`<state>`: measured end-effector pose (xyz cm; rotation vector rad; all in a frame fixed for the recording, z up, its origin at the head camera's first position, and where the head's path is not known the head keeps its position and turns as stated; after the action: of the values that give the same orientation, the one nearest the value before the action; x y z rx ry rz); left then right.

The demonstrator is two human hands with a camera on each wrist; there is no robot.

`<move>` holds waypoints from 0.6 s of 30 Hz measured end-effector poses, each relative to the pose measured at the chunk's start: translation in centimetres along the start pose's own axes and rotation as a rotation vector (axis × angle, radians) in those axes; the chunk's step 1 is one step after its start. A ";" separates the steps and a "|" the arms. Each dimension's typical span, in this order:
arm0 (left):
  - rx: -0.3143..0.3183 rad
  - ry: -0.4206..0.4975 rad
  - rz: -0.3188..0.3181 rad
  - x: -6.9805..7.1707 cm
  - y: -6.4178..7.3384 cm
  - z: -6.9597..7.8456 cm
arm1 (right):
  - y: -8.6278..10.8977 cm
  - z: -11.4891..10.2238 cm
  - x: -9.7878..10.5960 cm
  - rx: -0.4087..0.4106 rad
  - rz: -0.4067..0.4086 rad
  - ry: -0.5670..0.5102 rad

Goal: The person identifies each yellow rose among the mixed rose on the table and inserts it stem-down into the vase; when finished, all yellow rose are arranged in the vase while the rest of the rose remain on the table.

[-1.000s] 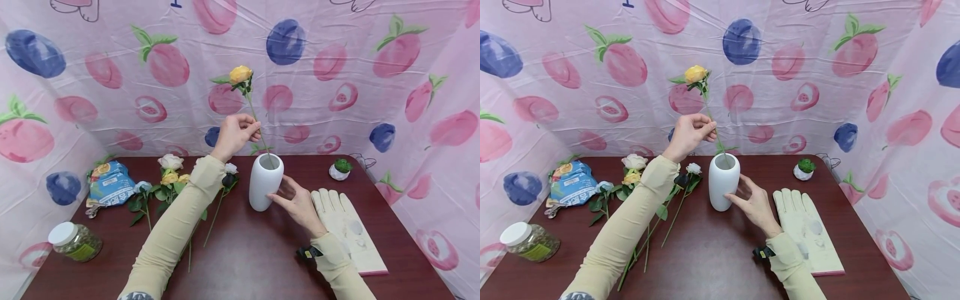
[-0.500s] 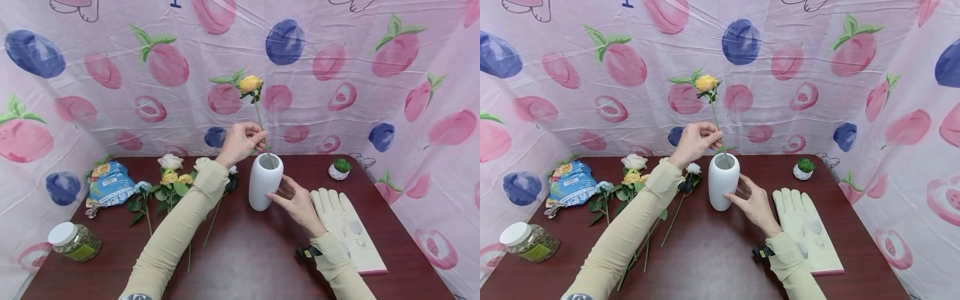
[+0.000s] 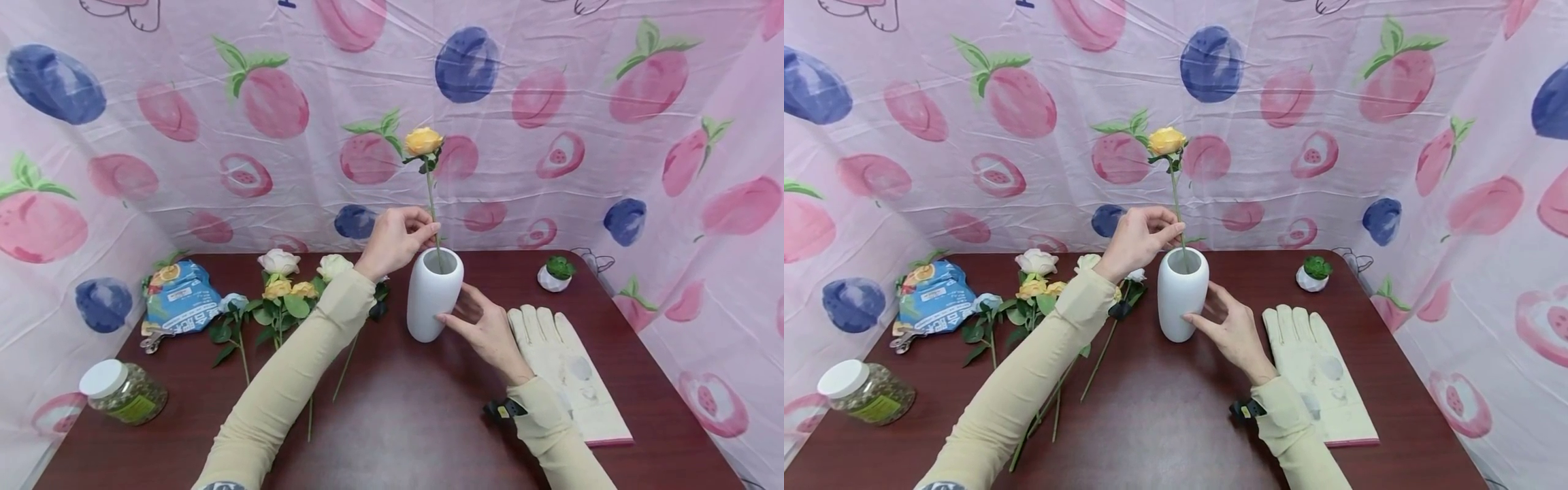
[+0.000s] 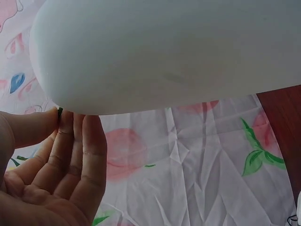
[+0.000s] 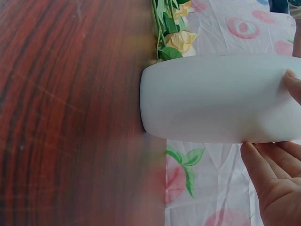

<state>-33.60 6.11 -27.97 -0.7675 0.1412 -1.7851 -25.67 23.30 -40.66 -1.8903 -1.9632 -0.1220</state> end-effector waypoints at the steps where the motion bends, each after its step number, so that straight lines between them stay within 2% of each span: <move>1: -0.007 -0.023 -0.001 0.0 0.1 0.0 | 0.0 0.0 0.0 -0.002 0.000 0.000; 5: -0.022 -0.086 -0.014 0.0 0.7 -0.1 | 0.0 0.0 0.0 -0.003 -0.001 0.005; 14: -0.033 -0.076 0.005 -0.3 1.5 -0.8 | 0.0 -0.2 0.0 0.007 -0.005 0.008; 18: -0.018 -0.050 0.023 -0.2 1.8 -1.1 | 0.0 -0.3 0.0 -0.001 -0.005 0.000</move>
<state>-32.77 5.36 -29.75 -0.8193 0.1324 -1.7440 -25.60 23.17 -40.44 -1.8865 -1.9684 -0.1239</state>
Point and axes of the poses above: each hand's wrist, its own y-axis away from the middle knuckle, its own x-axis out of the back of the hand, z = x × y, the point moved 8 cm from there along -y, towards the middle knuckle, and after that the axes turned 7 degrees about -x, right-handed, at the moved point
